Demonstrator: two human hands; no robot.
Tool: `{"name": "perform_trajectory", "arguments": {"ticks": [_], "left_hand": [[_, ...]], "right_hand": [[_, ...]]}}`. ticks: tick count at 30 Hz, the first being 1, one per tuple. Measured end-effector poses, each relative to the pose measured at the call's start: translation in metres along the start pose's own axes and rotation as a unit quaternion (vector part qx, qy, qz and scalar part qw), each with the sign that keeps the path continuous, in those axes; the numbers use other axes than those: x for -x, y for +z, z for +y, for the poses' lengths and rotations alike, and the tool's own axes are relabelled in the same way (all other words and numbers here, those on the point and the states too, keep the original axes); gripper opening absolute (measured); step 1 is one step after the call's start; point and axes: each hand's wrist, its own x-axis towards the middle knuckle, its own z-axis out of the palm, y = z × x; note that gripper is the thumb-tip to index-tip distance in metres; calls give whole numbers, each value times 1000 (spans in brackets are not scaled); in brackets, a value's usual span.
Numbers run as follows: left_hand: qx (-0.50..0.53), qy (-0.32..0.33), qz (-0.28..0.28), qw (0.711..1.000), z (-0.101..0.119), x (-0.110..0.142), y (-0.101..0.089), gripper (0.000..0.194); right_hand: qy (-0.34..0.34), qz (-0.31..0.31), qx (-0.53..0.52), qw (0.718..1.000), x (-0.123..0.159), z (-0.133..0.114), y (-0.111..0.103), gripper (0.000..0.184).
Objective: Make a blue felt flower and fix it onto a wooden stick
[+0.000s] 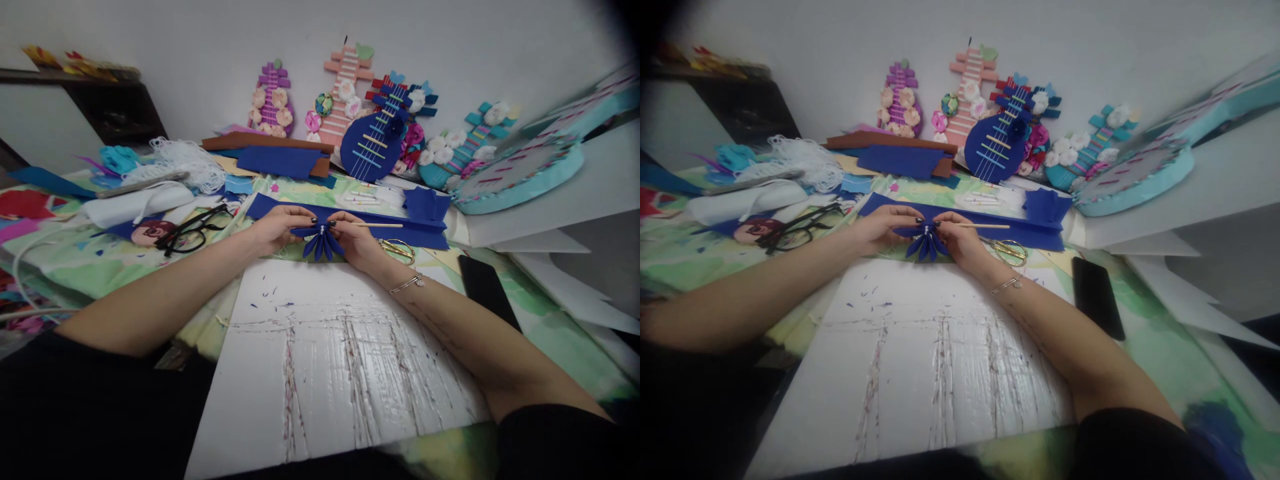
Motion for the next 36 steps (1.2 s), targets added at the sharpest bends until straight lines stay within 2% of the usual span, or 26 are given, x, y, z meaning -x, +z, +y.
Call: {"name": "perform_trajectory", "arguments": {"ticks": [12,23,29,36], "left_hand": [[-12,6,21,1000,2,2,2,14],[-3,1,15,1000,3,3,4,15],[0,5,13,1000,2,3,4,14],[-10,3,20,1000,3,4,5,15]], "right_hand": [[-3,-7,7,1000,-2,2,-1,8],[1,-14,-18,1000,-1,1,-1,10],[8,6,-34,999,-2,2,0,15],[-1,-11,-31,999,-1,1,0,11]]}}
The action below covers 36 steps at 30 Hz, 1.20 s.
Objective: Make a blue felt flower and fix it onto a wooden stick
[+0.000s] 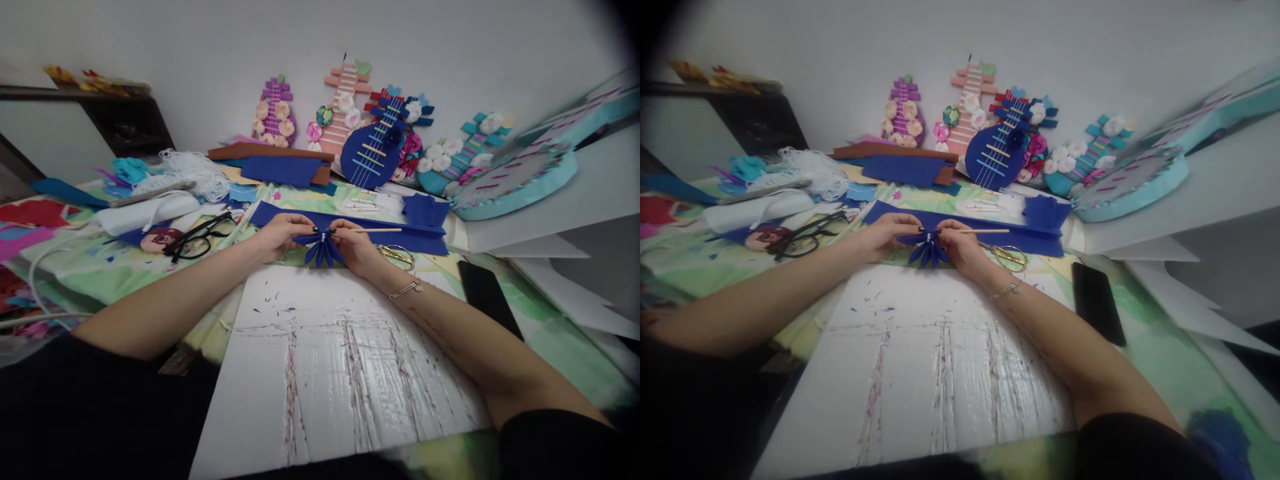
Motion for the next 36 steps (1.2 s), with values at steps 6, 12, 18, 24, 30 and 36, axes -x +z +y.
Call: {"name": "perform_trajectory", "arguments": {"ticks": [6,12,18,24,30,36], "left_hand": [[5,3,-6,1000,-2,-1,0,16],[7,5,-10,1000,-3,-2,-1,15],[5,8,-11,1000,-2,-1,0,13],[-2,11,-13,1000,-3,-2,-1,14],[-6,9,-12,1000,-3,-1,-1,15],[-6,11,-14,1000,-4,-2,-1,13]], "right_hand": [[1,2,4,1000,0,0,1,11],[-4,2,11,1000,0,0,0,11],[-1,5,12,1000,0,0,0,11],[-4,6,9,1000,0,-1,1,13],[1,2,5,1000,0,0,1,13],[-4,-1,11,1000,0,1,0,13]]}}
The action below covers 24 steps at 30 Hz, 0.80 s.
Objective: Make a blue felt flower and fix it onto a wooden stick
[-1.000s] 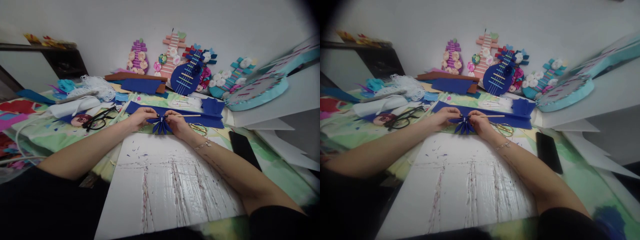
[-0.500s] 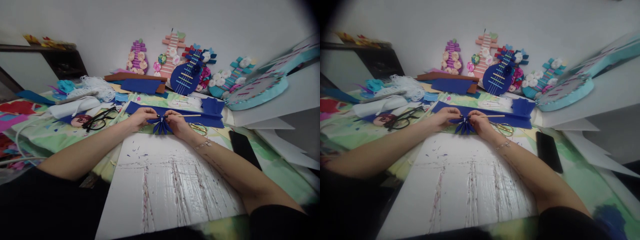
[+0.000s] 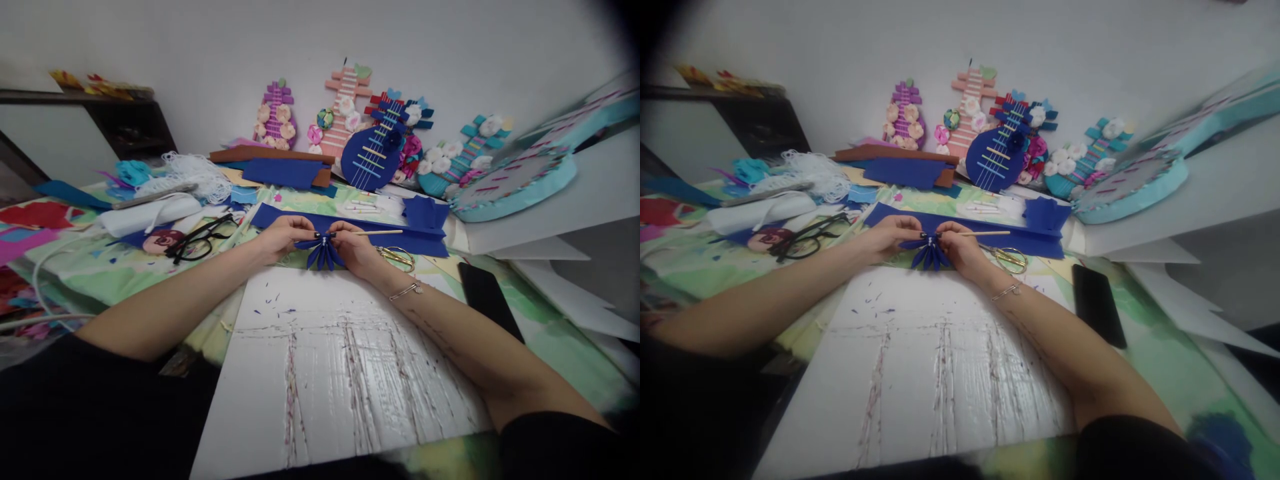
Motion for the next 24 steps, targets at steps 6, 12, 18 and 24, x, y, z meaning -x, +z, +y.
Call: {"name": "perform_trajectory", "arguments": {"ticks": [6,12,18,24], "left_hand": [[-5,5,-5,1000,0,0,0,14],[-10,7,-10,1000,-2,-1,-2,15],[-10,16,-8,1000,-2,-1,-2,14],[0,2,-9,1000,1,1,-1,16]], "right_hand": [[3,1,-1,1000,0,-1,1,13],[4,5,14,1000,0,0,1,13],[0,-1,17,1000,0,0,0,12],[8,2,-1,1000,0,-1,2,12]]}}
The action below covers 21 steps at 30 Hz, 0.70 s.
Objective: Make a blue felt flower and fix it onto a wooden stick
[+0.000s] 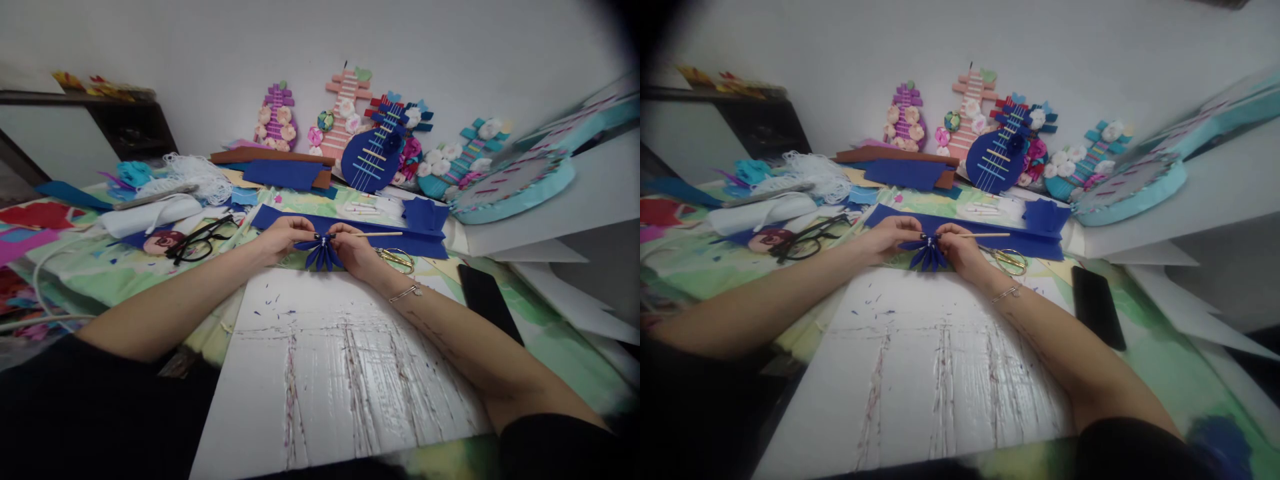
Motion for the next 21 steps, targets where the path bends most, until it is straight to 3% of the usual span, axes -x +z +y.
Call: {"name": "perform_trajectory", "arguments": {"ticks": [21], "left_hand": [[-29,23,-3,999,0,-1,1,15]], "right_hand": [[-7,-3,12,1000,-2,2,-3,12]]}}
